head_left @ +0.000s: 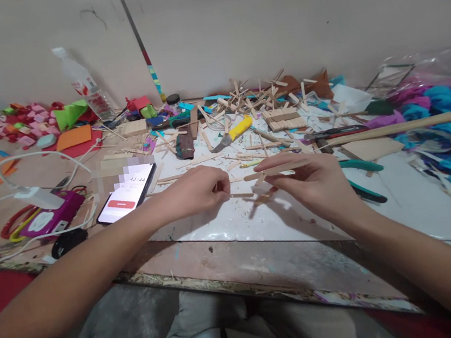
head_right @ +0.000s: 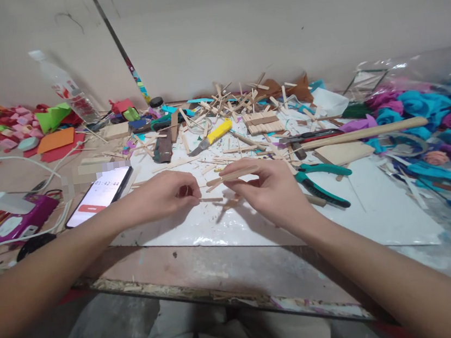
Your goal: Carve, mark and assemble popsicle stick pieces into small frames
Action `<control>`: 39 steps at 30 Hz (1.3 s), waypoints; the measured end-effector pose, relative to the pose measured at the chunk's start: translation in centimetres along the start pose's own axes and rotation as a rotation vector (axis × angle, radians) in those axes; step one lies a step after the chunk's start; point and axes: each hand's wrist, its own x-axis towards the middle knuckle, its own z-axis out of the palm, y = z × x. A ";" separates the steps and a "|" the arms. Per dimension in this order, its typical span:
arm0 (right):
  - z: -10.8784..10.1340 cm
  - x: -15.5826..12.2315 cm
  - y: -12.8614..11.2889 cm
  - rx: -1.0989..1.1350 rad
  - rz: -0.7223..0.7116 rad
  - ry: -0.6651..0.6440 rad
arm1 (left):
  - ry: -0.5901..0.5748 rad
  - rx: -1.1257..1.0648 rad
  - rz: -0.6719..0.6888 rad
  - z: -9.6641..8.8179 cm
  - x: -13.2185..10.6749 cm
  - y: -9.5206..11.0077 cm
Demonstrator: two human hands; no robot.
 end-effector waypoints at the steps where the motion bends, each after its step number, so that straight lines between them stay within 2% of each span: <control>1: -0.1 0.0 -0.1 -0.006 -0.012 -0.013 | 0.028 -0.055 -0.007 -0.1 0.1 0.1; 6: -0.8 0.2 -0.4 -0.064 -0.165 -0.025 | 0.257 -0.478 0.015 -0.8 0.1 1.1; 8: -0.9 0.3 -0.5 -0.052 -0.225 -0.012 | 0.319 -0.550 0.008 -0.8 0.0 1.4; 14: -1.0 0.1 -0.6 -0.071 -0.229 0.052 | 0.403 -0.384 -0.016 -0.7 -0.3 1.7; 17: -0.9 0.2 -0.2 -0.157 -0.178 0.082 | 0.450 -0.323 0.060 -0.6 -0.6 1.9; 19: -0.8 0.3 -0.1 -0.152 -0.097 0.064 | 0.432 -0.407 0.118 -0.4 -0.6 2.0; 20: -0.7 0.3 -0.2 -0.122 -0.050 0.036 | 0.380 -0.485 0.130 -0.2 -0.5 2.1; 24: -0.2 0.2 -1.1 0.021 0.050 -0.146 | 0.026 -0.854 0.100 0.9 0.1 2.2; 26: 0.1 -0.1 -1.1 0.036 0.034 -0.190 | -0.061 -0.983 0.092 1.3 0.2 2.3; 29: 0.1 -0.1 -0.1 -0.071 0.005 -0.129 | -0.040 -1.102 0.087 0.7 -0.3 2.6; 32: -0.5 0.6 1.2 -0.147 0.122 -0.014 | 0.095 -1.186 0.115 -0.8 -1.2 2.9; 33: -0.8 0.9 1.4 -0.129 0.182 -0.014 | 0.173 -1.151 0.117 -1.2 -1.4 3.0; 35: -1.3 1.5 1.3 -0.089 0.235 0.005 | 0.215 -0.931 0.097 -1.6 -1.5 3.0; 37: -1.5 1.6 0.6 -0.061 0.202 0.040 | 0.195 -0.739 0.031 -1.3 -1.3 3.1; 39: -1.4 1.2 -0.3 -0.051 0.143 0.088 | 0.173 -0.659 -0.029 -0.6 -1.0 3.3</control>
